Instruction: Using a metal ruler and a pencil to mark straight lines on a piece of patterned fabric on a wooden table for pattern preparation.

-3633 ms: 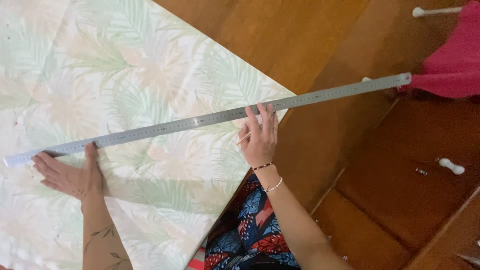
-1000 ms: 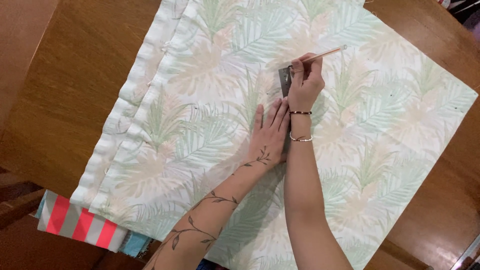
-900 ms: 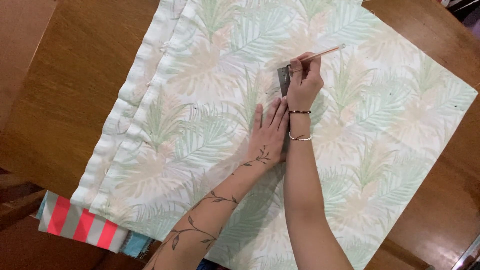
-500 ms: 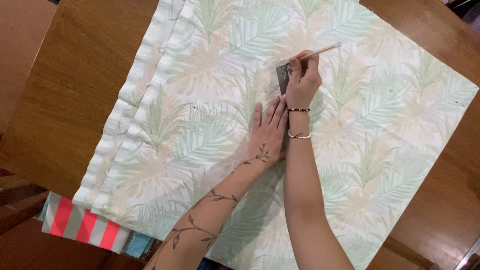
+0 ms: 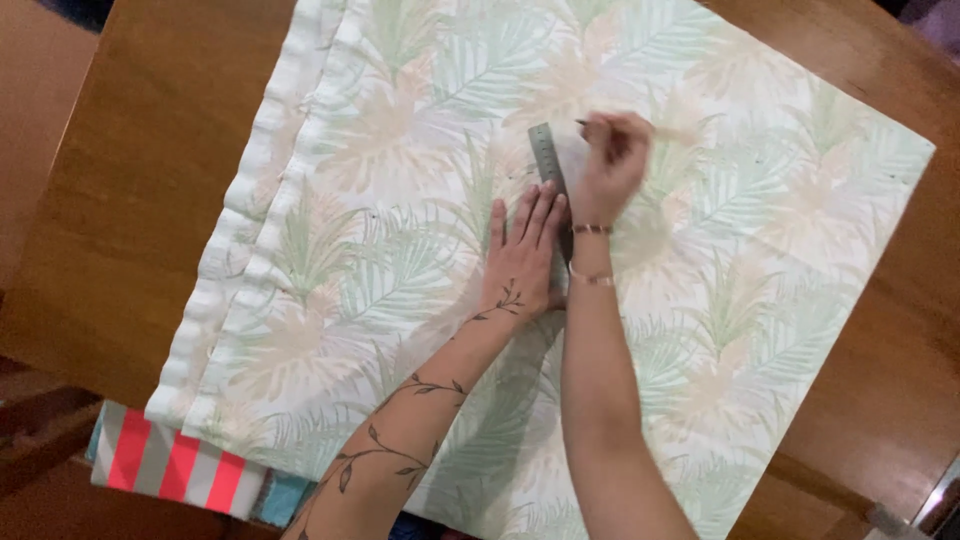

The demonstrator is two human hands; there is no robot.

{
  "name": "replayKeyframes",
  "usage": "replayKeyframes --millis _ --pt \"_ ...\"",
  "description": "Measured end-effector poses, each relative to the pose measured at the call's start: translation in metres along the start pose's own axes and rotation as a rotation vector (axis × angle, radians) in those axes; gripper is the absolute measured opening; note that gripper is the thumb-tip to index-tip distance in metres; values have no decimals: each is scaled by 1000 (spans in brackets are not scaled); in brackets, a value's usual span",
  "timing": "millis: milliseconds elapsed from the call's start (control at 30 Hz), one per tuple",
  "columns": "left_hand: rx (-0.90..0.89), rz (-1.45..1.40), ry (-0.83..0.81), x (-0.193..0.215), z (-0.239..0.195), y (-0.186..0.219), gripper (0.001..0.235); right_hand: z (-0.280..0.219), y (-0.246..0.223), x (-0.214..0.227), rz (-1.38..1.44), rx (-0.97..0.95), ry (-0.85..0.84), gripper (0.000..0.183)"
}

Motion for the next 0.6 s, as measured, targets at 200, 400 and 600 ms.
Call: replayKeyframes --millis 200,400,600 --pt "3 -90 46 8 1 3 157 -101 -89 160 -254 110 615 11" --pt "-77 -47 44 3 12 17 152 -221 -112 232 -404 -57 568 12" --pt "-115 -58 -20 -6 21 23 148 -293 -123 268 -570 -145 702 17"
Point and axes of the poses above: each hand's wrist, its own z-axis towards the middle knuckle, its own x-axis out of the back of the hand, y = z × x, the point moved 10 cm from there along z, towards the middle knuckle, and after that the axes turned 9 degrees about y, right-handed, at the moved point
